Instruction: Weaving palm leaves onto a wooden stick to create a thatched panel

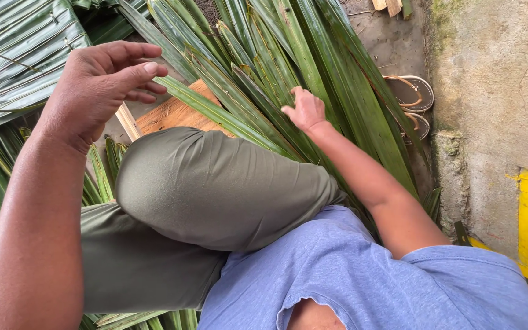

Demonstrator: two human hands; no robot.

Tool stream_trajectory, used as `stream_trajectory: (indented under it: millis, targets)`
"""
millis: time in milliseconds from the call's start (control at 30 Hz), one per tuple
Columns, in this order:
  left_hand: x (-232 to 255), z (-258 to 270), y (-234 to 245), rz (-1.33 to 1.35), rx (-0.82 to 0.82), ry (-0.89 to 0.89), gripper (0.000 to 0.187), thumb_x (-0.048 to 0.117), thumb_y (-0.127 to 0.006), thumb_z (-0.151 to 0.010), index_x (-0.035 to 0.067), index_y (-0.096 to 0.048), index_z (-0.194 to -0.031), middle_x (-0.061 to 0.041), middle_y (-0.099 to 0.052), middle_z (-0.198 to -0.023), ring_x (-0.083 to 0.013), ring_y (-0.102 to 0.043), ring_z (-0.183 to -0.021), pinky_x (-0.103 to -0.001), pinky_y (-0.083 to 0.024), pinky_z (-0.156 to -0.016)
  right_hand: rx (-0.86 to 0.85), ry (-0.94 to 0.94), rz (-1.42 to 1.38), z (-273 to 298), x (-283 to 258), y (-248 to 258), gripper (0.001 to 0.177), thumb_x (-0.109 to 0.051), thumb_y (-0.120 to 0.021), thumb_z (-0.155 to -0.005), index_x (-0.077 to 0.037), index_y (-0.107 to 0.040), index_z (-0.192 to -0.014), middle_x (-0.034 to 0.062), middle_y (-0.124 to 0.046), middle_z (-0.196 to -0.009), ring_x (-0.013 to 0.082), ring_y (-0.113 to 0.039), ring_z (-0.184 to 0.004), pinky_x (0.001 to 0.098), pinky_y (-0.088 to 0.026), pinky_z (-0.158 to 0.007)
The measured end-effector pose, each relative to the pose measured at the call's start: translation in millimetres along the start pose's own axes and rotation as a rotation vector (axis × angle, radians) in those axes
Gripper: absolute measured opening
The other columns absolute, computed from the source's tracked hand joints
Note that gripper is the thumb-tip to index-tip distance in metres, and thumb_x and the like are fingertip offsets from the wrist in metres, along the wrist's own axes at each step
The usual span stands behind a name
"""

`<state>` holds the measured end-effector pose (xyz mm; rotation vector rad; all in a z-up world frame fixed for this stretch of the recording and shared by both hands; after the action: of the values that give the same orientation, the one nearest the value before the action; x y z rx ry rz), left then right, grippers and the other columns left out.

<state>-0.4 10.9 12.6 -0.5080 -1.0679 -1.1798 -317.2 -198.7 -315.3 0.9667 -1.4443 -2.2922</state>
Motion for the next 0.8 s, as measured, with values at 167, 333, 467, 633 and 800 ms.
stream_trajectory:
  millis: [167, 333, 467, 633, 800]
  targets:
    - [0.0, -1.3, -2.8, -0.002, -0.013, 0.007, 0.038, 0.016, -0.066, -0.103, 0.001, -0.063, -0.137, -0.009, -0.073, -0.113, -0.0156, -0.074, -0.093, -0.024, -0.061, -0.082, 0.088, 0.041, 0.179, 27.8, -13.8, -11.8, 0.069, -0.045, -0.078, -0.082, -0.008, -0.052, -0.135, 0.0159, -0.051, -0.118, 0.0329, -0.058, -0.101, 0.0459, -0.055, -0.083]
    - [1.2, 3.9, -1.6, 0.013, -0.028, -0.004, 0.037, 0.015, -0.064, -0.103, 0.000, -0.062, -0.137, -0.009, -0.073, -0.113, -0.0153, -0.073, -0.094, -0.023, -0.060, -0.082, 0.201, 0.210, 0.090, 51.2, -29.5, -2.6, 0.037, -0.026, -0.072, -0.087, -0.012, -0.065, -0.121, 0.0072, -0.052, -0.110, 0.0260, -0.060, -0.094, 0.0399, -0.051, -0.085]
    - [4.1, 7.6, -0.5, -0.007, -0.003, -0.008, 0.037, 0.016, -0.065, -0.103, 0.002, -0.063, -0.138, -0.009, -0.073, -0.114, -0.0162, -0.074, -0.095, -0.024, -0.061, -0.084, 0.139, 0.196, -0.240, 55.8, -35.1, -2.3, 0.023, -0.019, -0.063, -0.096, -0.010, -0.069, -0.115, 0.0054, -0.070, -0.099, 0.0235, -0.069, -0.078, 0.0359, -0.054, -0.070]
    - [2.0, 7.1, 0.7, 0.007, 0.007, 0.002, 0.036, 0.014, -0.065, -0.103, 0.002, -0.063, -0.137, -0.009, -0.074, -0.114, -0.0153, -0.074, -0.094, -0.023, -0.061, -0.083, -0.087, -0.085, -0.520, 41.6, -15.0, -20.4, 0.041, -0.031, -0.068, -0.090, -0.001, -0.072, -0.117, 0.0099, -0.079, -0.102, 0.0191, -0.073, -0.085, 0.0294, -0.057, -0.079]
    - [1.1, 5.3, -0.9, 0.059, -0.029, 0.009, 0.038, 0.015, -0.064, -0.102, 0.001, -0.063, -0.137, -0.009, -0.073, -0.111, -0.0138, -0.071, -0.091, -0.023, -0.059, -0.079, -0.224, -0.275, -1.274, -4.4, 4.1, 15.2, 0.018, 0.000, -0.077, -0.086, -0.006, -0.076, -0.103, 0.0045, -0.077, -0.095, 0.0127, -0.070, -0.084, 0.0265, -0.058, -0.089]
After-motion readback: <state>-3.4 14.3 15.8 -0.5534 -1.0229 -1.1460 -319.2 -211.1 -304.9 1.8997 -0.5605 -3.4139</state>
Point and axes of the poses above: each hand's wrist, its own z-axis away from the middle knuckle, its own y-axis out of the back of the hand, x = y × z, the point moved 2 cm from there along -z, towards the middle knuckle
